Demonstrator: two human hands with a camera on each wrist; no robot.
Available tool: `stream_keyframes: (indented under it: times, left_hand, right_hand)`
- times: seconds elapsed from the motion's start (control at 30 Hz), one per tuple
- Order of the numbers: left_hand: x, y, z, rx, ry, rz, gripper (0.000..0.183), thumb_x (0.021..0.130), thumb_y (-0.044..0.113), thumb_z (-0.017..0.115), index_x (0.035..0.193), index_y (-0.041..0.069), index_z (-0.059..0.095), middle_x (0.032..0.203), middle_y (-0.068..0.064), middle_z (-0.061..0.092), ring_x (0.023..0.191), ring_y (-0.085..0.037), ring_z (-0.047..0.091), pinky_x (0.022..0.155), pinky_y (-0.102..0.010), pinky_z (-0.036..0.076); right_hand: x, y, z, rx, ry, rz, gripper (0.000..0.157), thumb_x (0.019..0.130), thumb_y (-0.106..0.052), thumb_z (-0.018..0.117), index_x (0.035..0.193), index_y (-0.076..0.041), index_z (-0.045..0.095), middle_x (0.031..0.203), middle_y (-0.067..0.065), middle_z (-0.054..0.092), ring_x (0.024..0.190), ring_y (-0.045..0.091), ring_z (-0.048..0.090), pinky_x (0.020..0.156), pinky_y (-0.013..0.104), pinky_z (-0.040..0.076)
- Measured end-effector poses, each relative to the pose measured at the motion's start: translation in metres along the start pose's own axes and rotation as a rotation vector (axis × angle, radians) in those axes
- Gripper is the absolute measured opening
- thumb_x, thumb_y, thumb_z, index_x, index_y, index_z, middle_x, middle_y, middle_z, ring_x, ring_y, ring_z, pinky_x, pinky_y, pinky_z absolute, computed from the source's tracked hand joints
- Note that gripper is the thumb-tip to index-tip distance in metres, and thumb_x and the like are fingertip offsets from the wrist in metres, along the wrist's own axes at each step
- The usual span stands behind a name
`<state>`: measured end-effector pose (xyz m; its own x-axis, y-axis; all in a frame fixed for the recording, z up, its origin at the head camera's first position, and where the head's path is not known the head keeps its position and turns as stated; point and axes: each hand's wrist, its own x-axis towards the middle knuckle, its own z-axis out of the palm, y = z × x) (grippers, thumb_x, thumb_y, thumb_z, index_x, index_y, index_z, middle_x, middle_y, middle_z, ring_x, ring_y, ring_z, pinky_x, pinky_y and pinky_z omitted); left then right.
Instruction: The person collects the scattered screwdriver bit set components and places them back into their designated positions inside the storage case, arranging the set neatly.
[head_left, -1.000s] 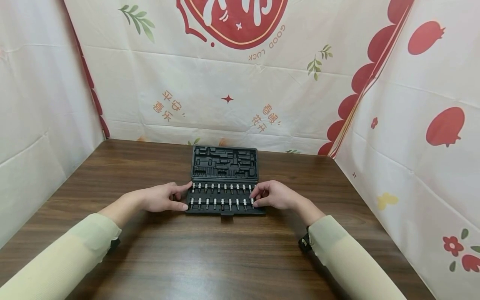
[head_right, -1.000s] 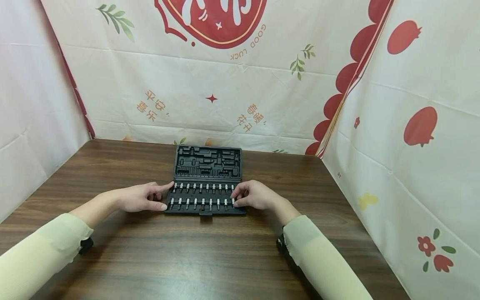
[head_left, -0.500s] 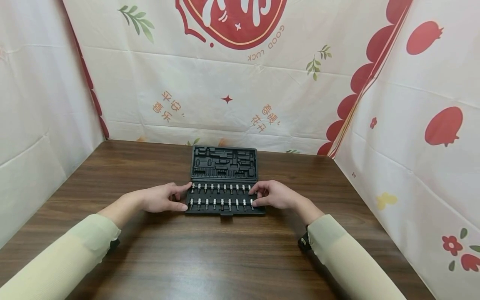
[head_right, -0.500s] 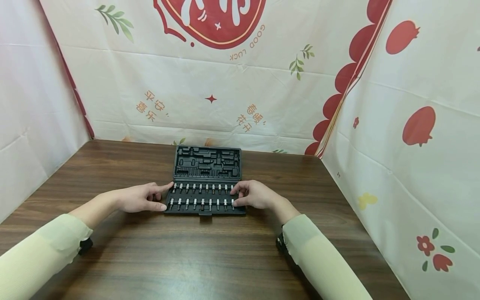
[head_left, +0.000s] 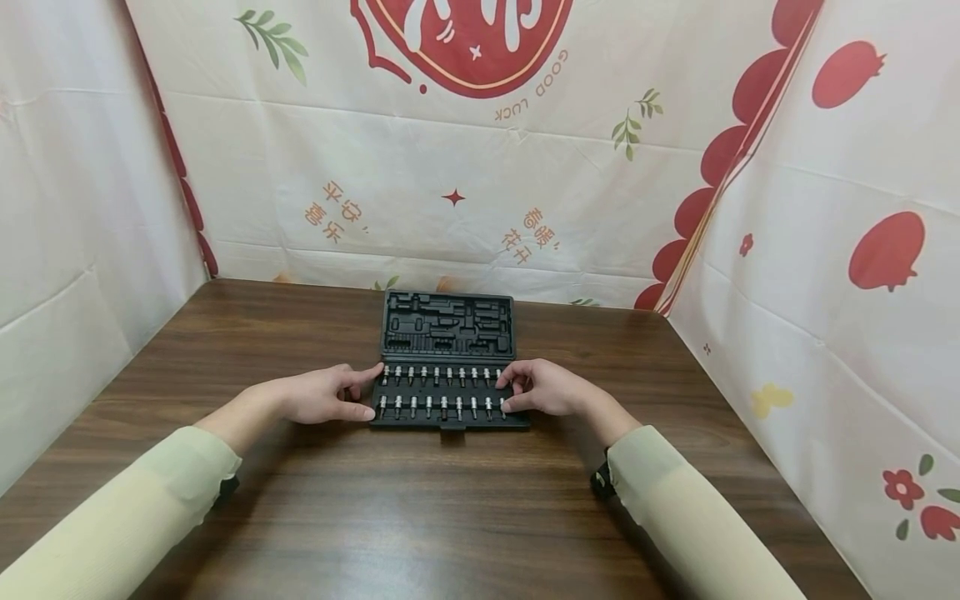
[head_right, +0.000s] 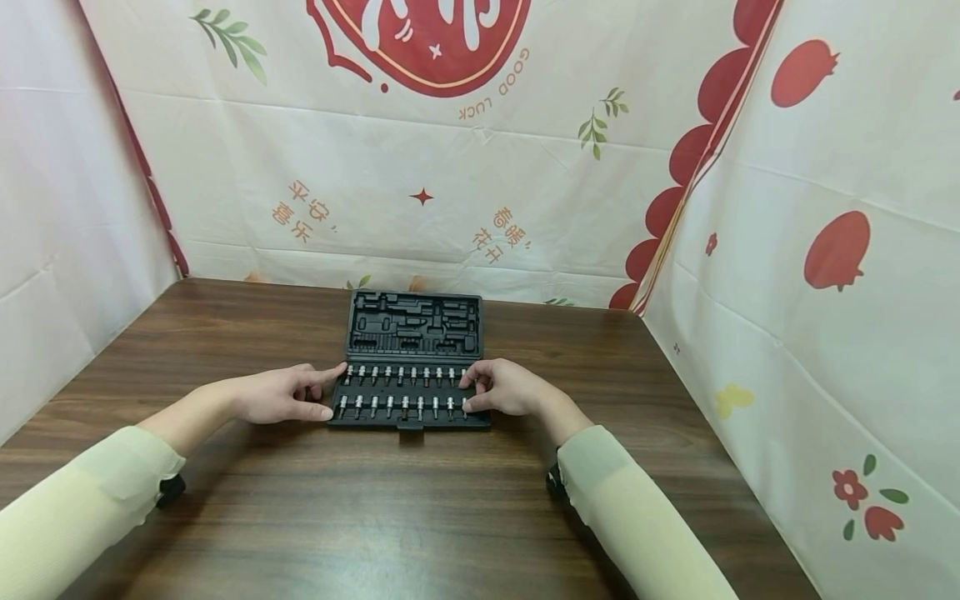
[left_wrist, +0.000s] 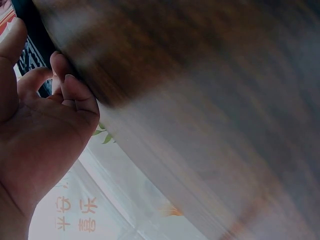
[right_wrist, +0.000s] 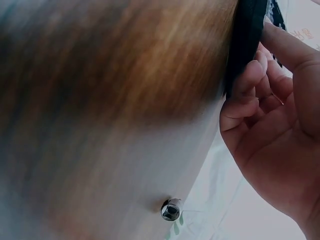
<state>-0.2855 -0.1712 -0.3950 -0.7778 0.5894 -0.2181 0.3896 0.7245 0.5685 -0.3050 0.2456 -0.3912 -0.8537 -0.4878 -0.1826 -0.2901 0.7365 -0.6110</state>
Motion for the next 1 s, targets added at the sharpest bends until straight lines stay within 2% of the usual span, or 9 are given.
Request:
stream_keyframes:
  times: [0.6,0.8,1.0]
  left_hand:
    - [-0.0002,-0.0008,0.0001,-0.005,-0.004,-0.004,0.089,0.106,0.048,0.072,0.175,0.013,0.029,0.125,-0.013,0.059,0.103,-0.022,0.056,0.092,-0.041,0.046]
    - [0.0002,-0.0005,0.0003,-0.015,-0.012,-0.016,0.089,0.106,0.049,0.072,0.175,0.014,0.029,0.127,-0.013,0.059,0.103,-0.022,0.056,0.091,-0.041,0.046]
    - [-0.0002,0.0009,-0.0003,-0.021,-0.011,-0.02,0.089,0.106,0.048,0.073,0.175,0.015,0.029,0.127,-0.014,0.059,0.102,-0.022,0.055,0.091,-0.041,0.046]
  right_hand:
    - [-0.0012,0.0002,0.001,-0.037,0.01,-0.006,0.027,0.102,-0.024,0.082,0.126,-0.016,0.073,0.092,0.0,0.06,0.08,0.015,0.053,0.081,0.036,0.045]
    - [-0.0026,0.002,0.0,-0.006,0.01,-0.01,0.028,0.103,-0.025,0.081,0.128,-0.015,0.074,0.093,0.0,0.062,0.079,0.015,0.053,0.076,0.034,0.045]
    - [-0.0078,0.0056,-0.0048,0.033,0.017,-0.018,0.026,0.106,-0.026,0.076,0.129,-0.013,0.075,0.096,0.002,0.067,0.078,0.017,0.059,0.071,0.034,0.05]
